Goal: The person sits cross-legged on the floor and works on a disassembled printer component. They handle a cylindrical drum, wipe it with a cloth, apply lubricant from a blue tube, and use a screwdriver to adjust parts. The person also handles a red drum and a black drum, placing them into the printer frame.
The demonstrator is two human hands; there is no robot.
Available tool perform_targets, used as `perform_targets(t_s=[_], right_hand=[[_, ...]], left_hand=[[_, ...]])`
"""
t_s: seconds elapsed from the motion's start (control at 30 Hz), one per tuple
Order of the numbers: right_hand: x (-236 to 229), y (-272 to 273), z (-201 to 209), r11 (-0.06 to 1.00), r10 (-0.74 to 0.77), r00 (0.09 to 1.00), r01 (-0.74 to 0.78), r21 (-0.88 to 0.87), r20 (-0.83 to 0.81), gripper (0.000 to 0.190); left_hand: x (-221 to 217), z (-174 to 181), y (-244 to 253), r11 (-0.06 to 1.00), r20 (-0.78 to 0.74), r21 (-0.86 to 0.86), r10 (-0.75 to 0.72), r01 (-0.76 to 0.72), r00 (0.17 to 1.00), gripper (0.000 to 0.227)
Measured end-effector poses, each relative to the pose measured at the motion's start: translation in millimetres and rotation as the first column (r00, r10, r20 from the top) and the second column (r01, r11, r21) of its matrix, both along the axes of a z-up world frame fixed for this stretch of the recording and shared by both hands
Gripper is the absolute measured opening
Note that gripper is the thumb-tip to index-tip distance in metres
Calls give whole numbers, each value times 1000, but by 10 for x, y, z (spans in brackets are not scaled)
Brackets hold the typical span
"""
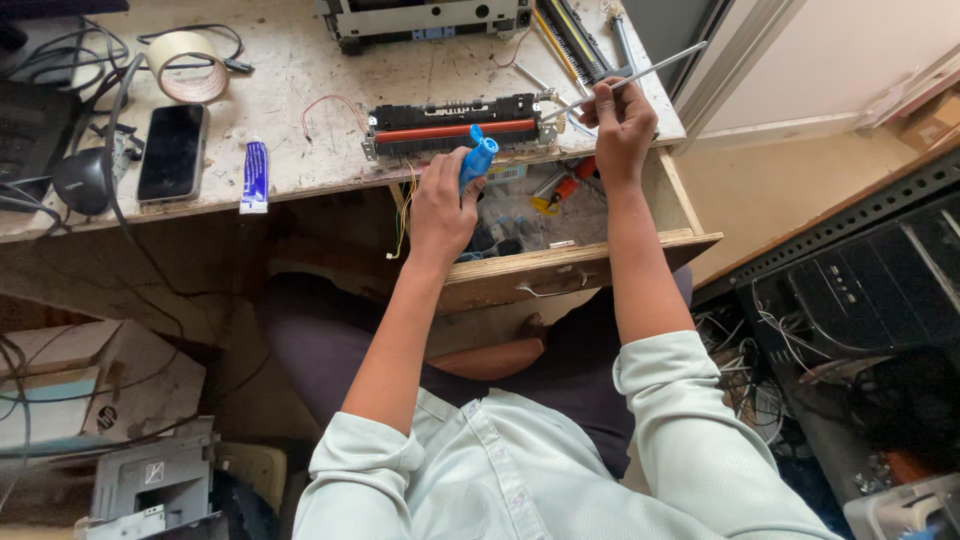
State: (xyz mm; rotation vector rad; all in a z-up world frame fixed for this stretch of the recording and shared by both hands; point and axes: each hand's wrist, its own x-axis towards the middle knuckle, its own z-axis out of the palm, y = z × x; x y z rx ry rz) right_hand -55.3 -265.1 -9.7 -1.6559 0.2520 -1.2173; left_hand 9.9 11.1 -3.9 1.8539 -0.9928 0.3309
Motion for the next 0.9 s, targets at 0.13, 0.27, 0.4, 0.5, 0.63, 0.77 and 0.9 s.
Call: perform_targets(t_s=[0.13, 0.27, 0.4, 0.5, 0.63, 0.77, 0.9], right_hand=[[-34, 53, 23, 999, -14, 1000, 14, -34, -6, 16], [-24, 95, 98, 997, -44, 998, 41, -67, -43, 14], [-55, 149, 115, 984, -63, 997, 55, -172, -41, 13], [-50, 177, 133, 974, -63, 997, 55, -219, -31, 13], [-48, 185, 157, 962, -84, 996, 72, -263, -34, 13], [-52, 192, 146, 960, -87, 996, 74, -268, -36, 14], [-46, 178, 123, 963, -69, 997, 59, -262, -27, 14]], left_hand=[[-8, -12, 7, 1000, -10, 10, -8, 8, 1000, 34], [5, 6, -5, 1000, -14, 5, -6, 6, 1000, 34], [-8, -7, -3, 1000, -5, 11, 0, 0, 1000, 34], [-5, -3, 3, 1000, -17, 27, 1, 0, 1000, 34], [-14, 12, 7, 999, -36, 53, 0, 2, 999, 35], [-16, 15, 14, 999, -33, 45, 0, 1, 999, 35], [-7, 12, 13, 999, -20, 35, -2, 2, 1000, 35]])
